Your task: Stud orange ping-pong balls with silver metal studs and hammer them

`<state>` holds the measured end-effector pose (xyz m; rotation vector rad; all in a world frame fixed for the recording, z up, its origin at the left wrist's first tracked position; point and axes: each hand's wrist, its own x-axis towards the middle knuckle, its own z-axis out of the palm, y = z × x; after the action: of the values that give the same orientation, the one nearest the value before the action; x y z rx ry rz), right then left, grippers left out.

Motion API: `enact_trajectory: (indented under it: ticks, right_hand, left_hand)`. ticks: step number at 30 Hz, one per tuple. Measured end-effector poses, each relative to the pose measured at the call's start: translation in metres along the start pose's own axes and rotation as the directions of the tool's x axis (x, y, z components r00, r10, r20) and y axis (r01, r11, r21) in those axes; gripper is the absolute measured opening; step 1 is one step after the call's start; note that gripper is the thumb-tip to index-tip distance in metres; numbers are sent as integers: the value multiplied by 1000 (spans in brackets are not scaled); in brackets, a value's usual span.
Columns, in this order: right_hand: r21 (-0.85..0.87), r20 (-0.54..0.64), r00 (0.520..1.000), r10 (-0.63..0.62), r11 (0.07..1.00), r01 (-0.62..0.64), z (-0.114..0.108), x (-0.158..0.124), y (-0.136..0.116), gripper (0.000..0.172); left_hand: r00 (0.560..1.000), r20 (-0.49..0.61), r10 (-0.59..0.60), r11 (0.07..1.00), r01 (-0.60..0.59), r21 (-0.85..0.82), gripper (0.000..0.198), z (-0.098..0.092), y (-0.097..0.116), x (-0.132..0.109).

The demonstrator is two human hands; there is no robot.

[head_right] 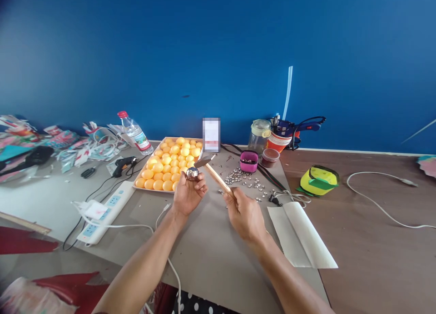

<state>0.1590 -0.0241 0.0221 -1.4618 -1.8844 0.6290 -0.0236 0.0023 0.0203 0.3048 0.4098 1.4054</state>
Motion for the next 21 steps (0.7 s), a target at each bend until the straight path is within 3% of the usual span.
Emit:
enact_trajectory:
  ticks: [9, 15, 21]
  right_hand:
    - [-20, -20, 1000, 7, 1000, -8, 0, 2, 2, 31]
    - [-126, 108, 993, 49, 991, -35, 5, 2, 0, 27]
    - [-88, 35, 998, 51, 995, -47, 2, 3, -1, 29]
  left_hand:
    - [999, -36, 10, 999, -9, 33, 26, 0, -2, -1]
    - [999, -30, 42, 999, -42, 7, 26, -6, -4, 3]
    - [999, 32, 31, 999, -31, 28, 33, -4, -5, 2]
